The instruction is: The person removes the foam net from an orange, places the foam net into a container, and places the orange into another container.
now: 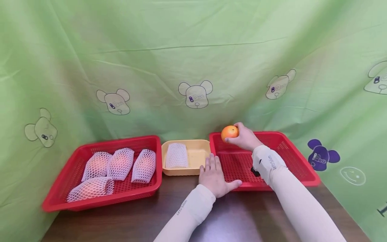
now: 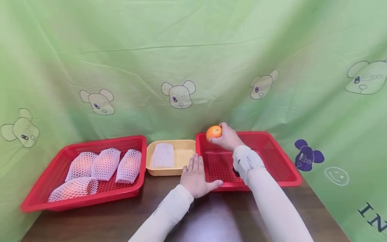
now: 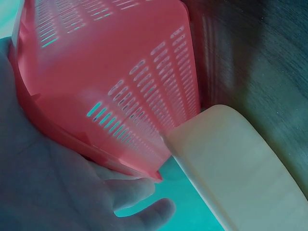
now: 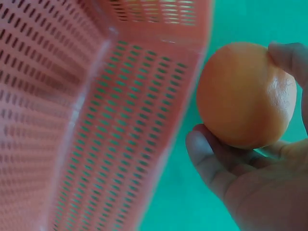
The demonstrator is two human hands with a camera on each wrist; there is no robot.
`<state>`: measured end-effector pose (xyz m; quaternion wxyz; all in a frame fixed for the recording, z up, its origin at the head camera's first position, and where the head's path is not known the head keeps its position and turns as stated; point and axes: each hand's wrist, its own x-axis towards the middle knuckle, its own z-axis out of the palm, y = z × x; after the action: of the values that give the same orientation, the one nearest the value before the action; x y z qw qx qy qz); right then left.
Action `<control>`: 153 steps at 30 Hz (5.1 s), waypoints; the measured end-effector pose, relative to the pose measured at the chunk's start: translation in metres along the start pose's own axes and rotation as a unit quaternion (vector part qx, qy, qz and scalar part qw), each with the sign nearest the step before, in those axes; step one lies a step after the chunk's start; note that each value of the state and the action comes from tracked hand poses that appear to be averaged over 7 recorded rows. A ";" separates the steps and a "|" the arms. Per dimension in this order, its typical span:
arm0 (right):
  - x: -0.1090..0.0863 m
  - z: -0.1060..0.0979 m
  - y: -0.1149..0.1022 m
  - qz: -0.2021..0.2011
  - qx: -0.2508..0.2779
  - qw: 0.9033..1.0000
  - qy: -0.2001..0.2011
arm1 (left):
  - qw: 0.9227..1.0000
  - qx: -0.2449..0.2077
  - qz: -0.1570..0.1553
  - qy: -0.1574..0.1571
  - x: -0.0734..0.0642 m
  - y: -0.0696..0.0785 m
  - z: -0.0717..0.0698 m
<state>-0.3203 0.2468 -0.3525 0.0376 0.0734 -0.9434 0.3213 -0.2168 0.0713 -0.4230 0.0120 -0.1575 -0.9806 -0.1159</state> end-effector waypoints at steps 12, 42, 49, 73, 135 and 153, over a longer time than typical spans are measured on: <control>0.028 0.055 0.025 0.019 -0.086 0.994 -0.071 | 1.000 0.010 -0.005 0.002 0.001 0.002 0.001; 0.027 0.072 0.034 0.091 -0.062 0.988 -0.110 | 1.000 0.006 -0.016 0.009 0.003 0.004 0.001; 0.022 0.066 0.028 0.079 -0.091 0.987 -0.102 | 1.000 0.004 -0.016 0.006 0.002 0.005 0.001; -0.006 0.013 0.006 0.034 -0.173 0.981 -0.086 | 1.000 -0.012 -0.016 -0.004 0.004 0.004 0.004; -0.196 0.082 -0.018 -0.224 -0.177 0.956 0.066 | 0.980 0.067 0.171 0.077 -0.113 -0.129 -0.013; -0.140 0.123 -0.083 -0.258 -0.148 0.955 -0.008 | 0.994 0.029 0.087 0.058 -0.123 -0.193 -0.045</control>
<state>-0.1714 0.1228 -0.4169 0.1220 0.3102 -0.9296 0.1570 -0.1609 -0.1548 -0.4292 0.0838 -0.2351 -0.9637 -0.0948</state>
